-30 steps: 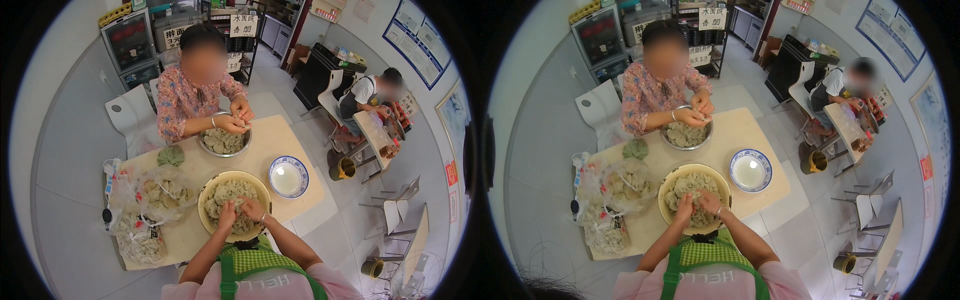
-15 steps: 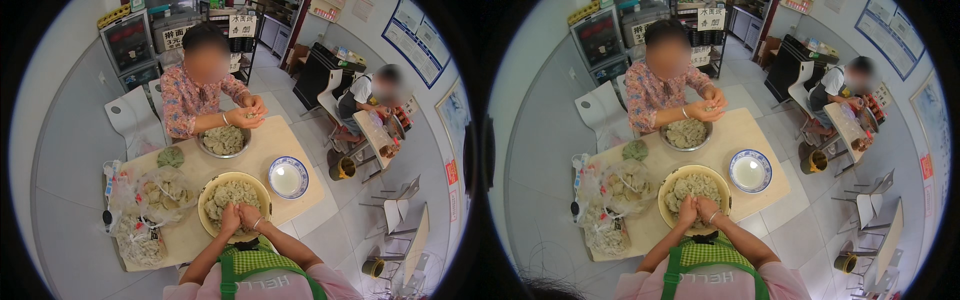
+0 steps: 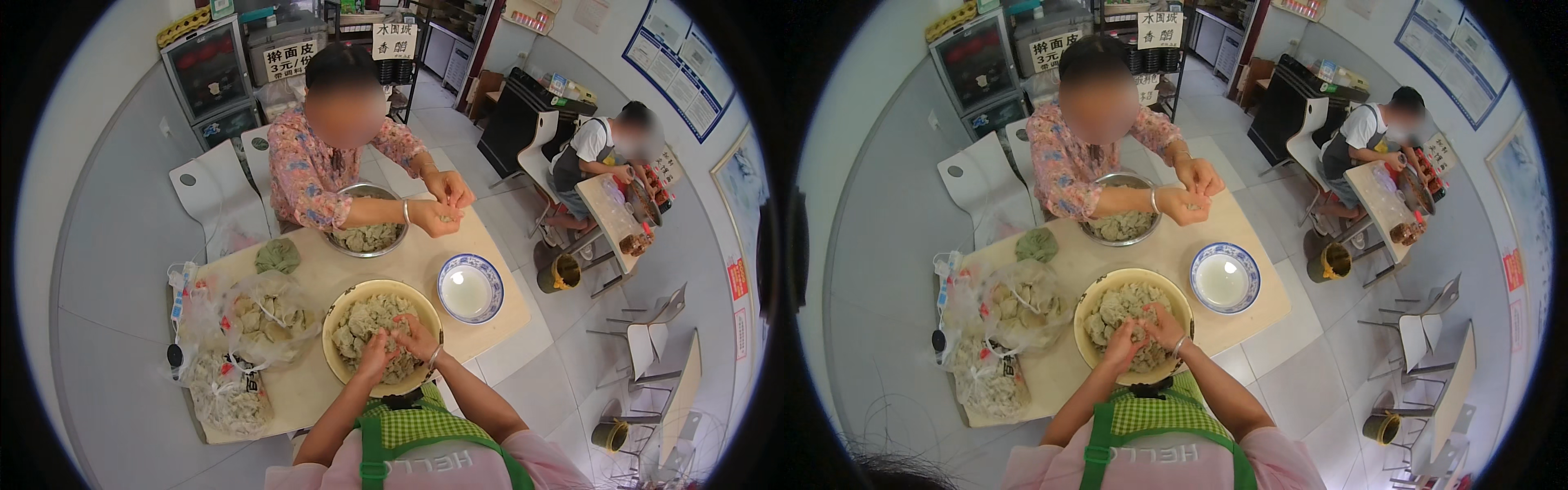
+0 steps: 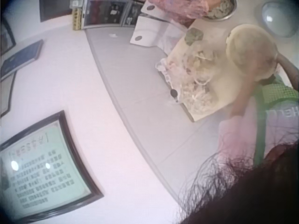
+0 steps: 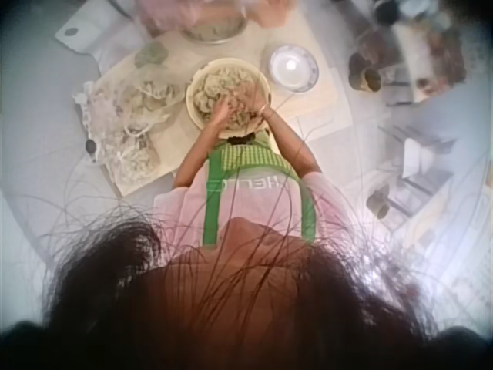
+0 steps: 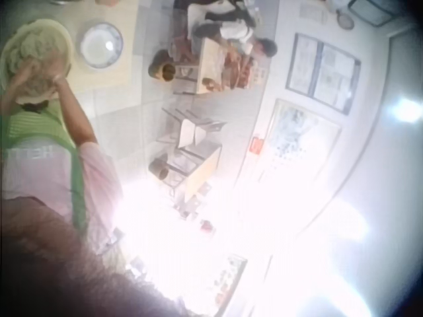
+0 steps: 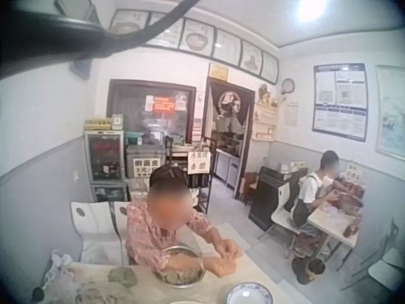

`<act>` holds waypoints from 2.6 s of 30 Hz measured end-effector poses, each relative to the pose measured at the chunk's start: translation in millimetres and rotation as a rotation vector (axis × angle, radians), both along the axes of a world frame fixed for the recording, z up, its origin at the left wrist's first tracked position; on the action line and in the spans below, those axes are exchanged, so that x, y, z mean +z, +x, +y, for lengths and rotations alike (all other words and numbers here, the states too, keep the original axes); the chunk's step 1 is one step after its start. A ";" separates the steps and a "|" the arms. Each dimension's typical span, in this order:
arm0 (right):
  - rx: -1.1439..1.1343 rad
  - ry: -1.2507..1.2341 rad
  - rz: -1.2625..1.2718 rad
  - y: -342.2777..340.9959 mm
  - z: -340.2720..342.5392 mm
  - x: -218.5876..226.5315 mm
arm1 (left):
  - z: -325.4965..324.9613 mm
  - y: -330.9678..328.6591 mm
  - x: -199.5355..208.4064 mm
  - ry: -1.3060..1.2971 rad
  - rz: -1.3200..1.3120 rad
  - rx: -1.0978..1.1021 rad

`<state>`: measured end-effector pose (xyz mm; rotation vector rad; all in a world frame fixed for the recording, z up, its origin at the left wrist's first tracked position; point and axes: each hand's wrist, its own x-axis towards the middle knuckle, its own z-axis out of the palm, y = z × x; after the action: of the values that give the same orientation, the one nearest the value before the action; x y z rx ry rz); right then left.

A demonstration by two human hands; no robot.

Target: The person sits at a table and repeatedly forms dumplings by hand. They take portions of filling from a large bowl, place them onto wrappers, and fold the edges to seal them. The finished dumplings are placed into a plastic bag on the table.

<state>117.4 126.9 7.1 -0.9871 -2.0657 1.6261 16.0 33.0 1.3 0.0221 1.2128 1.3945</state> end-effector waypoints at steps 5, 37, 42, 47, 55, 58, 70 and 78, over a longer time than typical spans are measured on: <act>0.110 0.624 -0.032 1.1 -8.4 -23.1 | -1.8 -0.4 -11.7 0.024 -0.014 -0.023; 0.148 0.252 0.012 5.1 -8.5 -16.0 | 2.8 0.7 12.5 0.053 0.666 -0.255; 0.062 0.220 -0.250 -1.9 -9.4 -4.4 | 1.0 -4.8 3.9 0.021 0.559 -0.312; 0.162 0.156 -0.276 3.5 3.6 -2.6 | -1.0 1.0 7.7 0.071 0.936 -0.220; 0.246 0.322 -0.064 8.4 2.6 1.4 | -1.8 -1.4 8.3 0.047 0.573 -0.180; 0.089 0.172 -0.119 2.5 -0.8 14.1 | 1.0 0.1 6.7 0.016 0.617 -0.202; -0.170 -0.121 0.093 5.6 2.7 -24.8 | -0.7 8.7 -8.1 0.074 0.649 -0.236; -0.097 -0.133 0.257 -3.1 -7.7 -20.4 | 6.2 8.4 12.3 0.052 0.374 -0.070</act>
<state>114.3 119.2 -13.3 -0.8546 -1.7355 1.7563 24.3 39.2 13.6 0.3725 1.4669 1.3983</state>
